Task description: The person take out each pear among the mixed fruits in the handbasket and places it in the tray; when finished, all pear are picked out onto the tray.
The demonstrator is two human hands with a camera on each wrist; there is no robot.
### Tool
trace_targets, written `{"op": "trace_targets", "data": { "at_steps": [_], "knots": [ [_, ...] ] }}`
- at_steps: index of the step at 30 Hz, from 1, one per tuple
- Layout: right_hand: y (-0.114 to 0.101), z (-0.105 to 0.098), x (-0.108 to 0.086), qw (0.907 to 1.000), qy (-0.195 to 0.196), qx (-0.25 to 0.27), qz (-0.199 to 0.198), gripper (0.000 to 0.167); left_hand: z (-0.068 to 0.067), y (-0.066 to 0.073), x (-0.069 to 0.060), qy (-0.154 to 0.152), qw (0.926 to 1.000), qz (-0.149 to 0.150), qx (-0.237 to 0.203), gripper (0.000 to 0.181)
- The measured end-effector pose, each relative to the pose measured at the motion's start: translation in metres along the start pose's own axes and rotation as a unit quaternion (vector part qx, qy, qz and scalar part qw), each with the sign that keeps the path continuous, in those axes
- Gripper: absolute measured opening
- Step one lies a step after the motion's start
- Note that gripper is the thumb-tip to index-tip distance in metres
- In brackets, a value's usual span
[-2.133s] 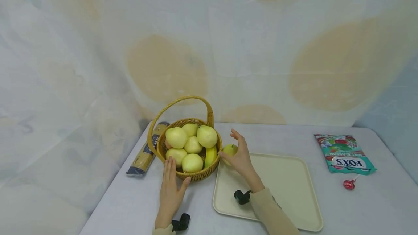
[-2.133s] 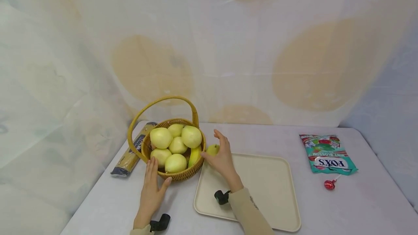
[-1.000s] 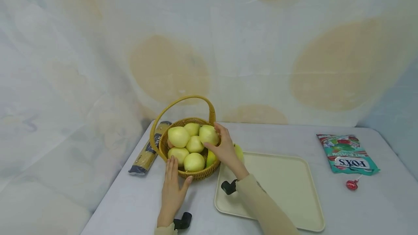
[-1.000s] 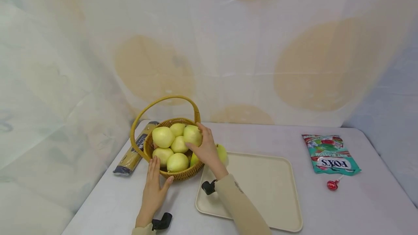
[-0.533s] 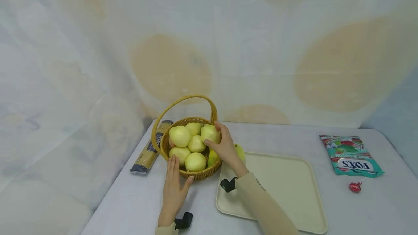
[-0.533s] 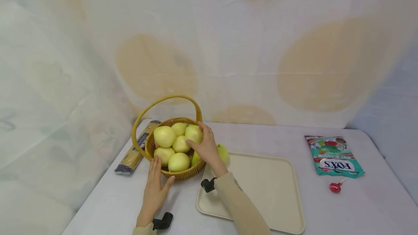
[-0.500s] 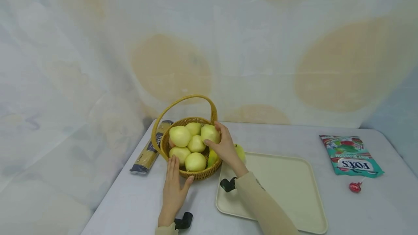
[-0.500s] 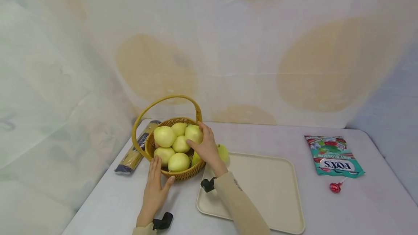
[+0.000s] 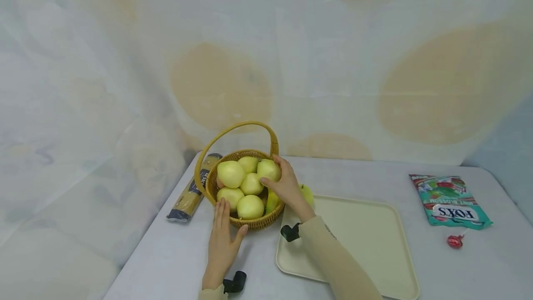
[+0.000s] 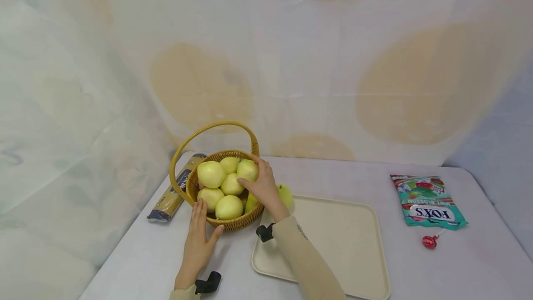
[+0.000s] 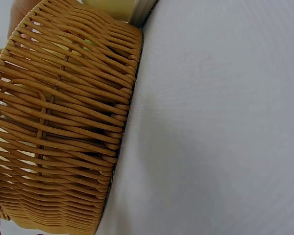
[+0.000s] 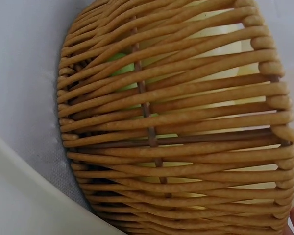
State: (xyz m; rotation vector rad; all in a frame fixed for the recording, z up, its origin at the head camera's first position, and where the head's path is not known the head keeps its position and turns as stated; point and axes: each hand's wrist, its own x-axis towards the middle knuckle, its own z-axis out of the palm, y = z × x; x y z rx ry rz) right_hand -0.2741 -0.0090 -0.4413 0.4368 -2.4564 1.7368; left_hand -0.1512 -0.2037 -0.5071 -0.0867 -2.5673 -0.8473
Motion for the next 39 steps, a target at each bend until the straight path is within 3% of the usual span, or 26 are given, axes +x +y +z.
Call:
{"op": "trace_targets", "data": {
  "at_steps": [7,16,25,31,39],
  "knots": [
    [0.002,0.002,0.004,0.9995,-0.004,-0.031,0.0,0.078,0.002,0.0,0.0,0.004,0.9999,0.012,0.004,0.086],
    [0.008,0.008,0.013,0.9958,-0.013,-0.089,-0.021,0.082,0.001,0.001,-0.001,-0.01,0.9999,-0.007,-0.003,0.086],
    [0.011,0.015,0.008,0.9885,0.018,-0.144,-0.042,0.087,-0.001,0.002,-0.002,-0.006,1.0,0.001,0.001,0.086],
    [0.009,0.015,0.006,0.9903,0.031,-0.126,-0.051,0.085,-0.001,0.002,-0.002,-0.009,1.0,-0.002,-0.002,0.086],
    [0.007,0.016,0.006,0.9959,0.059,-0.034,-0.059,0.083,-0.003,0.003,-0.001,-0.005,1.0,0.001,0.002,0.086]
  ]
}}
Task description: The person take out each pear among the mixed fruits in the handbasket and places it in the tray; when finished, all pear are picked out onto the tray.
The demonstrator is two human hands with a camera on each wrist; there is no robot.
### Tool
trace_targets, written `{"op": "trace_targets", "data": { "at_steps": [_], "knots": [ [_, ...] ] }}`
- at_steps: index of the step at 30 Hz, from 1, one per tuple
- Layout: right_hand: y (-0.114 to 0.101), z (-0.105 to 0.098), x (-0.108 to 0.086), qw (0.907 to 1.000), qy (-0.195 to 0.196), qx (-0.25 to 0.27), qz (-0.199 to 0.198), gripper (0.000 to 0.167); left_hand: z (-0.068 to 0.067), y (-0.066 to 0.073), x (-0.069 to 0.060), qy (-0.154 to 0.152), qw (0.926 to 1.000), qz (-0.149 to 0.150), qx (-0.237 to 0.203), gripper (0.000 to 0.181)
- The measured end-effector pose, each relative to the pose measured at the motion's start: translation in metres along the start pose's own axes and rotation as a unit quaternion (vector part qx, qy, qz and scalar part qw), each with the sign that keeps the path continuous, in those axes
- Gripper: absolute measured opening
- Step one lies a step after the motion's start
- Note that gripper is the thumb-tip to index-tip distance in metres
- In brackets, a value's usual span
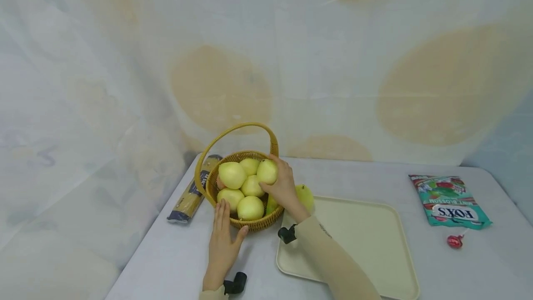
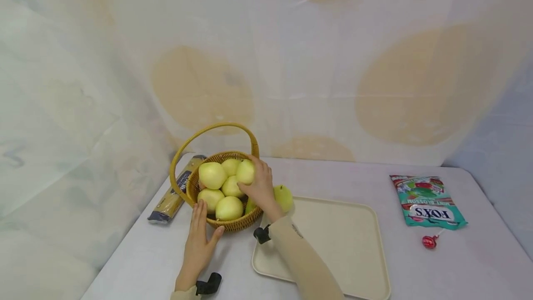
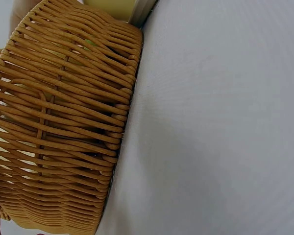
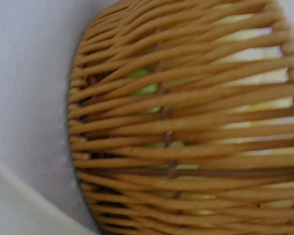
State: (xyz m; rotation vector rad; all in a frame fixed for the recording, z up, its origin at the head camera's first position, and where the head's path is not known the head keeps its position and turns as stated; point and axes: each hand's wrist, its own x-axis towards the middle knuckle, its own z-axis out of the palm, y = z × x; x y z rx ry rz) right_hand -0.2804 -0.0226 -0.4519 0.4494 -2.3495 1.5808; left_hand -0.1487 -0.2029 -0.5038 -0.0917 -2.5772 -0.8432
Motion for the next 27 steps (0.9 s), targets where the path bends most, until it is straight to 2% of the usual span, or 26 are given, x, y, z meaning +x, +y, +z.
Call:
{"op": "trace_targets", "data": {
  "at_steps": [4,10,19,27],
  "knots": [
    [-0.007,-0.004,-0.002,0.9999,0.003,0.015,-0.005,0.081,0.001,0.001,0.0,0.005,1.0,0.005,0.001,0.085],
    [-0.017,-0.016,-0.008,0.9994,0.016,0.031,-0.007,0.082,0.001,0.001,0.001,-0.003,1.0,0.006,-0.002,0.086],
    [-0.026,-0.041,-0.014,0.9984,0.034,0.043,-0.014,0.077,-0.001,0.001,0.001,-0.013,0.9999,-0.001,-0.008,0.086],
    [-0.011,-0.069,-0.017,0.995,0.081,0.059,-0.003,0.076,0.001,-0.001,0.0,-0.013,0.9999,-0.004,-0.007,0.086]
  ]
}}
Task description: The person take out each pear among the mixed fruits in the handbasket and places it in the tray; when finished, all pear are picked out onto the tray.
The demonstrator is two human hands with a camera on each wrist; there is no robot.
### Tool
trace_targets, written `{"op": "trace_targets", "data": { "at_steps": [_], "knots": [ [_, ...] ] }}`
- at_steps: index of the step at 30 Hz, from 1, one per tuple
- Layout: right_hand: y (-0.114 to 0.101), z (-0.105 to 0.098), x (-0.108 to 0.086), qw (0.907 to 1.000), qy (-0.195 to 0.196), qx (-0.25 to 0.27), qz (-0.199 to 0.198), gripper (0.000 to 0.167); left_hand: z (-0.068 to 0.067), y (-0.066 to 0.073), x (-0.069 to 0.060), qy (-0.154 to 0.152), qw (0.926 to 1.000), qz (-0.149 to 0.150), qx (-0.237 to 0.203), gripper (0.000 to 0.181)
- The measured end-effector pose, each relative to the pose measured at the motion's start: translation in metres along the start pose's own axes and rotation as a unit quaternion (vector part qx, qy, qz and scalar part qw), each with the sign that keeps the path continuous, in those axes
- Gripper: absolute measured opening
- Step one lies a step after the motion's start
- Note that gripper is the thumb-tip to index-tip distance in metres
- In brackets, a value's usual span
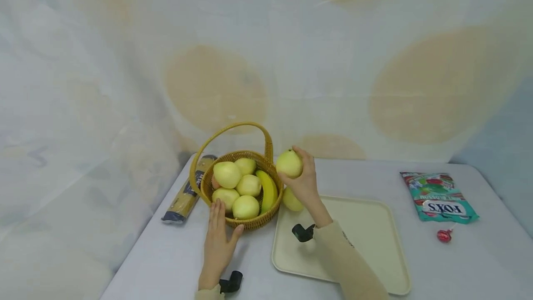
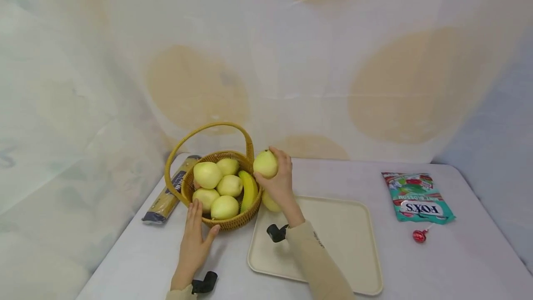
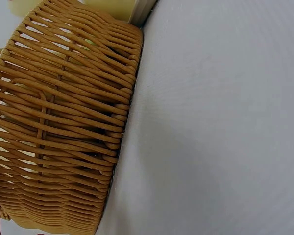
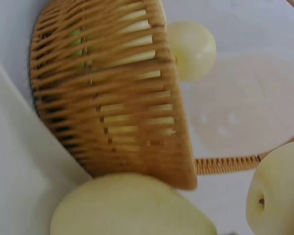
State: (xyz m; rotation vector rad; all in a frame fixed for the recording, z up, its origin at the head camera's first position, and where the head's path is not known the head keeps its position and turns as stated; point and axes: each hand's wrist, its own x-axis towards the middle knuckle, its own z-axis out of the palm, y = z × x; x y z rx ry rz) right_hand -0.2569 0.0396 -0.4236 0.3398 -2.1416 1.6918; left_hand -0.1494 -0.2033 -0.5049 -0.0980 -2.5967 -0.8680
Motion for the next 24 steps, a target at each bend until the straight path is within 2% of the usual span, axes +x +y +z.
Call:
{"op": "trace_targets", "data": {
  "at_steps": [9,24],
  "knots": [
    [0.015,-0.034,-0.007,0.9987,0.034,0.006,0.037,0.078,-0.001,0.001,0.001,-0.006,1.0,-0.004,-0.002,0.086],
    [0.047,-0.05,-0.027,0.9916,0.048,-0.019,0.119,0.076,-0.001,-0.001,0.001,0.002,1.0,0.003,0.003,0.085]
  ]
}}
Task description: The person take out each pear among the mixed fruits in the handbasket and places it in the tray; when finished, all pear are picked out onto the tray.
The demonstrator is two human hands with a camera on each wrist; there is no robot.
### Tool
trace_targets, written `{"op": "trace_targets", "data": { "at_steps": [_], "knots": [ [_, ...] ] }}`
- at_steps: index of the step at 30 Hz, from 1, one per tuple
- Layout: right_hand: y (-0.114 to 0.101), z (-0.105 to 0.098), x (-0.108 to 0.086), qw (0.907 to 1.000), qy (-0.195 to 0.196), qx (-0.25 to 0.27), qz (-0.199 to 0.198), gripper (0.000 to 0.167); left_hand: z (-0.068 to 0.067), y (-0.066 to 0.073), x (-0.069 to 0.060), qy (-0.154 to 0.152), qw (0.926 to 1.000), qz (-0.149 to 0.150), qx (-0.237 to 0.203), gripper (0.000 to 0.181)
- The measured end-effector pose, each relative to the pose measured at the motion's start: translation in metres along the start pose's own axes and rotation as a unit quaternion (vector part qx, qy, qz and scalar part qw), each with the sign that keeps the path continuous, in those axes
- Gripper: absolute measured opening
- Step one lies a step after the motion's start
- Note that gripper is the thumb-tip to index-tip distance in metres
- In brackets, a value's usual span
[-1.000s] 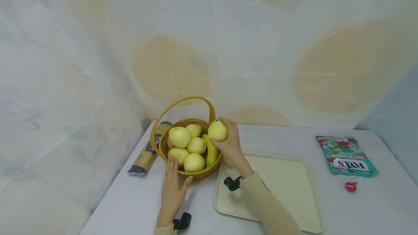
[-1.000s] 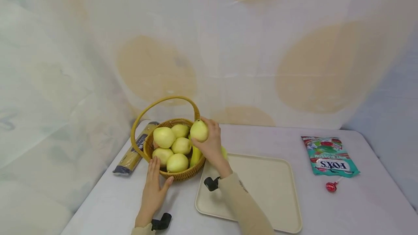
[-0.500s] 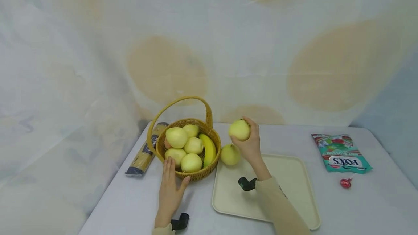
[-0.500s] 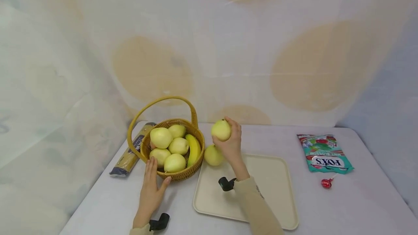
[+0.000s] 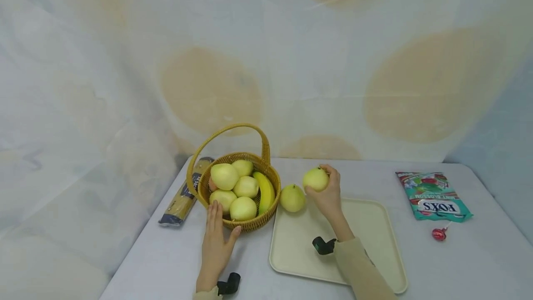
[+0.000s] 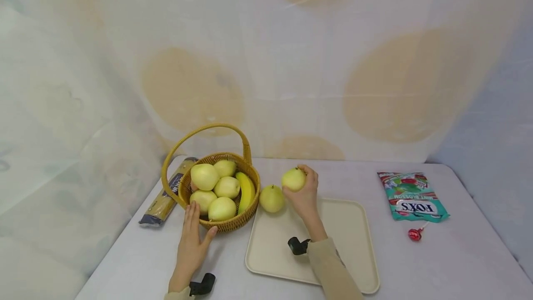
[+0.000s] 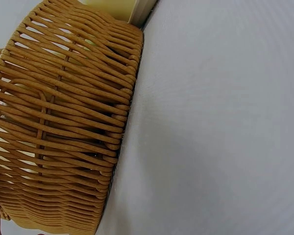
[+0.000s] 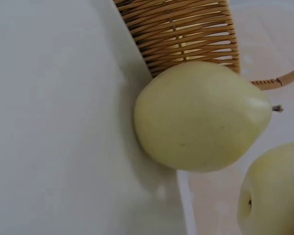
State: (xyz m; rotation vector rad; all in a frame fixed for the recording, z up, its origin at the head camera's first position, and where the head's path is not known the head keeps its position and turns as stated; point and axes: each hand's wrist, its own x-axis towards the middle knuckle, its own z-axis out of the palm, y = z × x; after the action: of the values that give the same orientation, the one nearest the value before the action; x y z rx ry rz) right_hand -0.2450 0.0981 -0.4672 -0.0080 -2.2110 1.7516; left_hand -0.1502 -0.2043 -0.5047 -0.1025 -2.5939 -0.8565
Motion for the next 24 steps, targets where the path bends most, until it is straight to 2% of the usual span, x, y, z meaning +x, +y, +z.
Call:
{"op": "trace_targets", "data": {
  "at_steps": [8,17,24],
  "knots": [
    [0.019,-0.004,-0.006,1.0,0.0,0.001,0.005,0.073,0.001,0.0,0.001,-0.006,1.0,-0.008,-0.001,0.085],
    [0.027,-0.003,-0.011,0.9996,-0.008,0.005,0.027,0.07,0.002,0.0,0.001,-0.003,1.0,-0.004,0.004,0.085],
    [0.034,-0.001,-0.011,0.9997,-0.006,0.001,0.024,0.066,0.002,-0.001,0.0,0.004,1.0,-0.002,0.005,0.085]
  ]
}}
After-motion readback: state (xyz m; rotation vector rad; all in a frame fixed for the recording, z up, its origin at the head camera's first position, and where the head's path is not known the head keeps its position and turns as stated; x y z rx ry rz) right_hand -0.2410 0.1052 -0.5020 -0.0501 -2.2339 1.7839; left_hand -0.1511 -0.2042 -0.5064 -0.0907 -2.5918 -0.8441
